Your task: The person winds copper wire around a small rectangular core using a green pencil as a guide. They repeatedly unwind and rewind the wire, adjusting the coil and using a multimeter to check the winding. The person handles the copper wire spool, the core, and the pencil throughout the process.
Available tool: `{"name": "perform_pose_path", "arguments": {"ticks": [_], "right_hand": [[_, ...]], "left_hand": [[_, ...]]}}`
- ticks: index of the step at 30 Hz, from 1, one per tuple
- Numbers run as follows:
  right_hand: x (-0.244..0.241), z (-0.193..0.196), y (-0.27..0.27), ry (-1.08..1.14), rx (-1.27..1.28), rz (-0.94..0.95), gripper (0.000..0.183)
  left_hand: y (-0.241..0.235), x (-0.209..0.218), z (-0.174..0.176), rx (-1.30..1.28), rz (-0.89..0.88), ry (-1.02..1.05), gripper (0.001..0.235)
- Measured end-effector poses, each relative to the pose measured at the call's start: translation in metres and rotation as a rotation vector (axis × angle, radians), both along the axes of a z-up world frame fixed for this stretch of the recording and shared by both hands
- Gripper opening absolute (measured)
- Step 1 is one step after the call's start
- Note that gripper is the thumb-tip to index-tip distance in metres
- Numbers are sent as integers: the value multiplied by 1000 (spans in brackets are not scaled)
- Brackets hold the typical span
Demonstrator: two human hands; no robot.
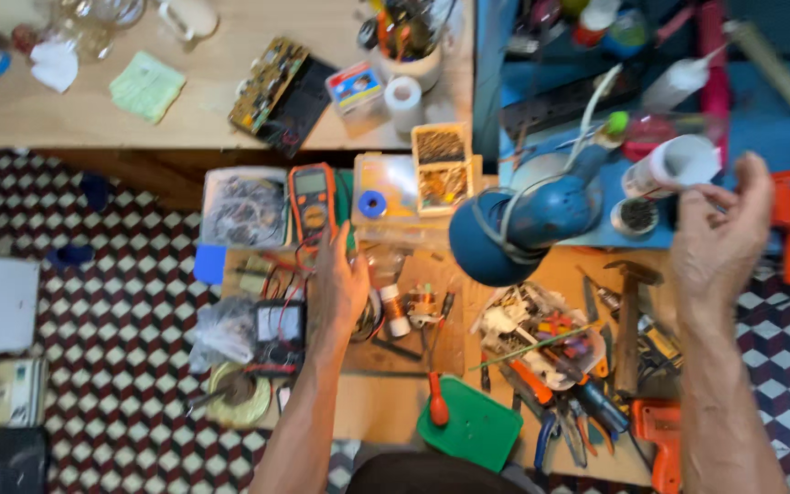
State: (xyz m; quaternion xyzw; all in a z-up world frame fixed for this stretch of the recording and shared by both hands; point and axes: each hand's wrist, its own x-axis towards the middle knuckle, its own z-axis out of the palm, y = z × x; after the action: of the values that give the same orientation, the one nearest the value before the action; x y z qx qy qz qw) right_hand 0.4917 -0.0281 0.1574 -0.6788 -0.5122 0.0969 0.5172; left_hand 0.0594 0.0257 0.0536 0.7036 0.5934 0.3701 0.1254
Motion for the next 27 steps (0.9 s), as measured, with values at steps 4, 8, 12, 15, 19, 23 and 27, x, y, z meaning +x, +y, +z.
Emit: {"name": "perform_pose_path", "arguments": {"ticks": [4,8,12,15,19,23,27], "right_hand": [[-33,-25,-51,68,-128,-4,55],[-85,-39,-87,15,-314,-60,50],[-137,-42,-106,209,-549,-118,58],[-161,-41,-113,181,-605,-70,62],[-184,-41,-119,244,-609,-56,59],[-196,-41,-129,219,-627,-48,54],[-202,-38,-141,279,-790,-136,49]], "left_hand": [[31,-37,-38,-246,85,-127,33],[55,-84,-77,-427,35,12,26],[60,-113,-101,-486,21,84,26],[53,-113,-105,-672,-38,126,35],[48,-105,-113,-778,-113,124,53],[47,-94,-125,-681,-72,-5,46],[50,-105,-97,-520,-176,-62,38]]}}
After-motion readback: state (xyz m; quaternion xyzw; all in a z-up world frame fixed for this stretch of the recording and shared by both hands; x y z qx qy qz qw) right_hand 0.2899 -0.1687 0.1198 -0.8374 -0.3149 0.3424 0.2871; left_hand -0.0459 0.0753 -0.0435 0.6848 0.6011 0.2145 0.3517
